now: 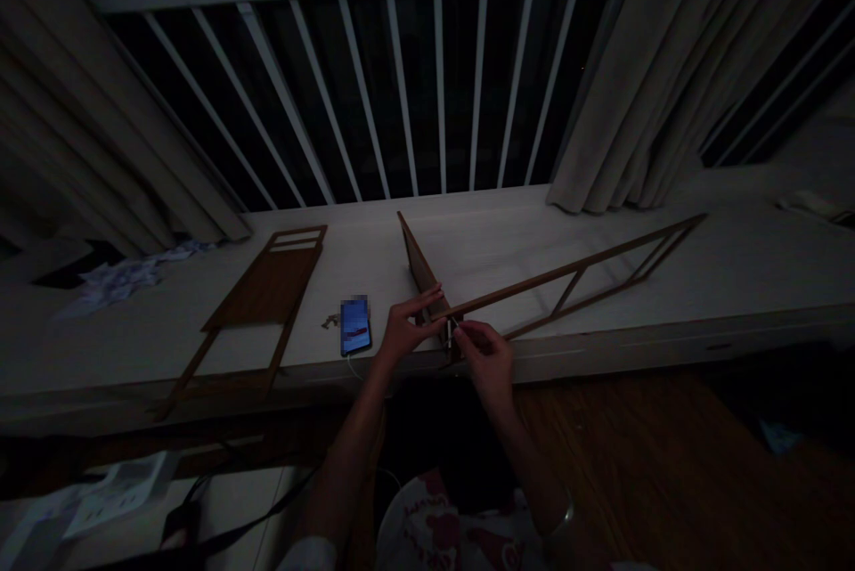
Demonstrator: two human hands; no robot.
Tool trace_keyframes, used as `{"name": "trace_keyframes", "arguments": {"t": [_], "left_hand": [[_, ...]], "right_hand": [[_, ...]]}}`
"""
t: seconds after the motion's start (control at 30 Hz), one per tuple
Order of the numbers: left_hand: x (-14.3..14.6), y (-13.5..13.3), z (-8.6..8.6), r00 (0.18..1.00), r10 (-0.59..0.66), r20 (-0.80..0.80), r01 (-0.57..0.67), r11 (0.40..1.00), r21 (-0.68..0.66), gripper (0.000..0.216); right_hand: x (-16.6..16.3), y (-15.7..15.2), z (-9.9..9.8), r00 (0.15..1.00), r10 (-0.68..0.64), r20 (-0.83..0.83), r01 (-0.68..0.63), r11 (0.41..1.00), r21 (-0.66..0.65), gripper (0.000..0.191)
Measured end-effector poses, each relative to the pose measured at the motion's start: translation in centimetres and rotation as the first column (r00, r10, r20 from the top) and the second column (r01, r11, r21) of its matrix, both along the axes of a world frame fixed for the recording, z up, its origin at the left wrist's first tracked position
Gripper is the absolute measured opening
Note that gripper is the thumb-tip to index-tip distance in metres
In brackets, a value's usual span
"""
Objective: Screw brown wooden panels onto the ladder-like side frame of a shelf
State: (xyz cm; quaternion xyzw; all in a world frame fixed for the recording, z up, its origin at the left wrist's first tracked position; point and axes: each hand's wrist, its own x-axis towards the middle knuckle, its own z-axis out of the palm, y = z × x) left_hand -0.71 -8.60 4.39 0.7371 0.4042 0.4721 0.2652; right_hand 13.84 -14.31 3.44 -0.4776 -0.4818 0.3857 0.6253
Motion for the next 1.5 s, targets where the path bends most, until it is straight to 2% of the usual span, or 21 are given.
{"name": "trace_keyframes", "arguments": {"t": [0.2,0.4,0.7,1.17,1.5], "left_hand": [[0.0,0.0,0.0,1.0,0.002,0.006,-0.002,1.0,0.003,0.043],[-0.1,0.0,0.2,1.0,0.001,-0.006,-0.001,1.0,0.007,0.042],[0.1,-0.3,0.5,1.0,0.004,-0.014,-0.004,1.0,0.002,0.041],[0.2,-0.3,0.6,1.0,0.009,-0.018,-0.009,1.0,0.002,0.041],[0.2,-0.3,0.4,1.0,-0.002,-0.003,0.002,1.0,-0.012,0.041]], "right_hand": [[-0.6,-0.5,0.1,0.991,-0.103,0.088,0.098,0.993,0.062,0.021],[-0.6,-0.7,0.3,0.981,-0.118,0.153,0.105,0.99,0.09,0.02],[-0.5,-0.6,0.3,0.98,-0.092,0.179,0.069,0.989,0.132,0.018],[0.0,0.0,0.2,0.988,0.098,0.118,-0.12,0.972,0.2,0.019],[0.4,0.2,-0.2,0.978,0.067,0.195,-0.118,0.957,0.266,0.02]]}}
